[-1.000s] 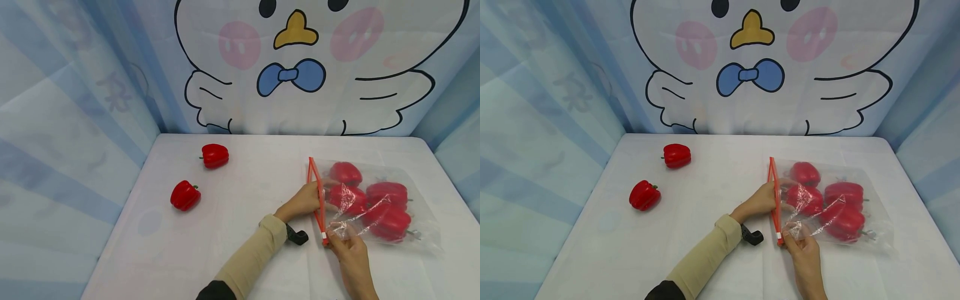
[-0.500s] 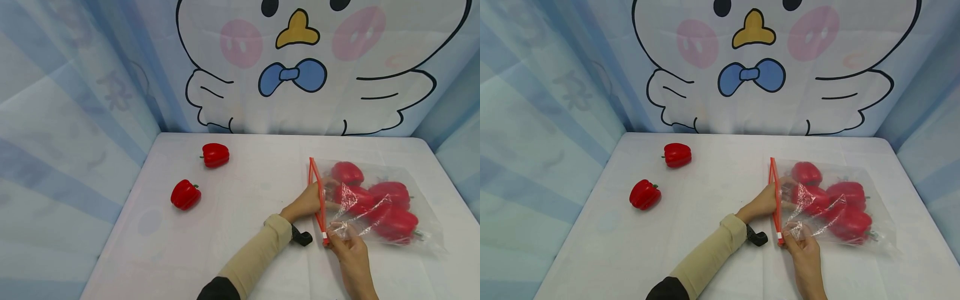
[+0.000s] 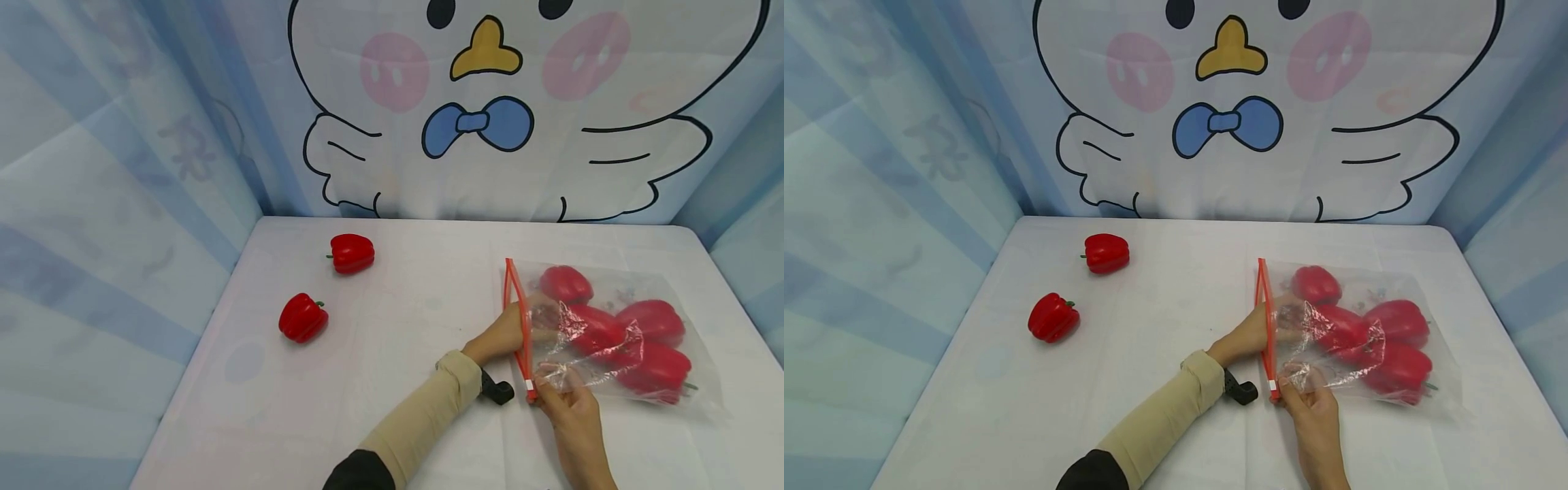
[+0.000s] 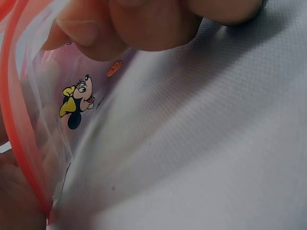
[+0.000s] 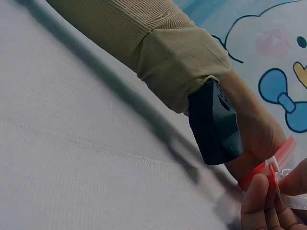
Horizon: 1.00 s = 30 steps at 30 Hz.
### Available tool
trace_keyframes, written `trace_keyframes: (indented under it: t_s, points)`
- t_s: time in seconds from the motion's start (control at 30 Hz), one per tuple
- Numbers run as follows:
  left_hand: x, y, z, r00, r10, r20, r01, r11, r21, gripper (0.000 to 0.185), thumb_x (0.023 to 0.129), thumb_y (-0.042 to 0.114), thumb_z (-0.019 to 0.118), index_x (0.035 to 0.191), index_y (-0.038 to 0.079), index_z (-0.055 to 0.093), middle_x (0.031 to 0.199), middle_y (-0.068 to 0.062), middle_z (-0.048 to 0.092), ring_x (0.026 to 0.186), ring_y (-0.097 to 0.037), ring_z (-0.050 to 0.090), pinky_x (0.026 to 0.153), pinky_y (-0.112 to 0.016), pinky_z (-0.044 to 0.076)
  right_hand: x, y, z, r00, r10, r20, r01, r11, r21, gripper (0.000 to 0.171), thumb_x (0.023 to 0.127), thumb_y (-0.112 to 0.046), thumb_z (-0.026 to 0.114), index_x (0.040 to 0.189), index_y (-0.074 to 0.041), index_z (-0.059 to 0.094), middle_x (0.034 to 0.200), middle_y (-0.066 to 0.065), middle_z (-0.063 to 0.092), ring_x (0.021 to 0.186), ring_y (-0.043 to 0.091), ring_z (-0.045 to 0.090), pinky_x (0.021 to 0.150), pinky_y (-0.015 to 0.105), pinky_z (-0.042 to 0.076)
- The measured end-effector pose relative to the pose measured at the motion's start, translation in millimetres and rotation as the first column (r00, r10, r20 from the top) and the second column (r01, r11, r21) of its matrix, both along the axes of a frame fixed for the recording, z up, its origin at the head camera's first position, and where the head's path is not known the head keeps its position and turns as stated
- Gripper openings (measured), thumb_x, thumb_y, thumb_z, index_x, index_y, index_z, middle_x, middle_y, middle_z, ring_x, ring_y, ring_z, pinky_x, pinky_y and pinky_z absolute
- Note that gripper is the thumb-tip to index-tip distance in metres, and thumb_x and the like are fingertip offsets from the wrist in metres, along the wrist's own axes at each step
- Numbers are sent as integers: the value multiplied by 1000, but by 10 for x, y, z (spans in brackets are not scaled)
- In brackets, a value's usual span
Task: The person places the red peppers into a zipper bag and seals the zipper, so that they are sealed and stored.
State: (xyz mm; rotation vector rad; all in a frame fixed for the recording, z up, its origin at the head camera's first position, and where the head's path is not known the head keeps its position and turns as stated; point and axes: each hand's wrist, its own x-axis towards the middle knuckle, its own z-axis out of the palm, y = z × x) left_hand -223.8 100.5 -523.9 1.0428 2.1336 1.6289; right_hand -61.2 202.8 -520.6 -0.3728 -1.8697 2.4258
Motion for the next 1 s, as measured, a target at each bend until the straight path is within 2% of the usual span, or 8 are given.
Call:
trace_keyframes:
  t_s: [0.1, 0.27, 0.4, 0.5, 0.77, 1.0]
  points:
    - [0, -6, 6, 1000, -22, -15, 22, 1000, -15, 35, 97, 8, 71, 131, 1, 63, 122, -15, 72, 101, 1, 65, 92, -7, 50, -5, -2, 3, 1000, -1, 15, 1, 1000, 7, 21, 103, 1, 59, 116, -15, 64, 100, -10, 70, 81, 3, 67, 74, 19, 58]
    - [-8, -10, 28, 996, -22, -86, 12, 994, -112, 34, 100, 14, 68, 133, 5, 67, 125, -9, 74, 103, 4, 64, 93, -3, 46, -11, 2, 13, 998, -16, 59, 14, 1000, 25, 21, 103, -1, 61, 116, -17, 63, 97, -11, 70, 80, 4, 67, 74, 19, 58]
    - [-10, -16, 42, 997, -9, -76, -4, 985, -173, 33, 101, 17, 68, 133, 8, 70, 128, -6, 75, 105, 8, 62, 93, -1, 43, -18, 12, 23, 992, -29, 125, 21, 998, 63, 19, 103, -6, 64, 117, -18, 61, 98, -13, 68, 81, 3, 66, 74, 19, 59]
    - [-9, -30, 39, 998, -1, -64, -11, 983, -185, 33, 101, 17, 69, 132, 8, 72, 126, -5, 76, 101, 7, 62, 90, -1, 44, -21, 14, 26, 988, -31, 153, 20, 997, 71, 19, 103, -8, 64, 118, -19, 61, 99, -14, 68, 83, 2, 65, 75, 18, 59]
    - [32, -104, 58, 995, 46, -87, -64, 974, -216, 32, 99, 16, 69, 129, 11, 74, 114, -3, 79, 79, 8, 51, 76, -2, 44, -23, -9, 15, 995, -18, 96, 14, 999, 42, 20, 103, -4, 62, 117, -18, 62, 97, -11, 69, 81, 4, 66, 74, 19, 58]
    - [78, -234, 61, 979, 98, -178, -144, 953, -267, 23, 93, 3, 67, 114, 8, 75, 98, -1, 76, 79, 3, 53, 72, -3, 41, -26, -23, 12, 997, -19, 69, 17, 1000, 22, 21, 103, -2, 61, 116, -17, 63, 98, -11, 68, 80, 4, 66, 74, 19, 58]
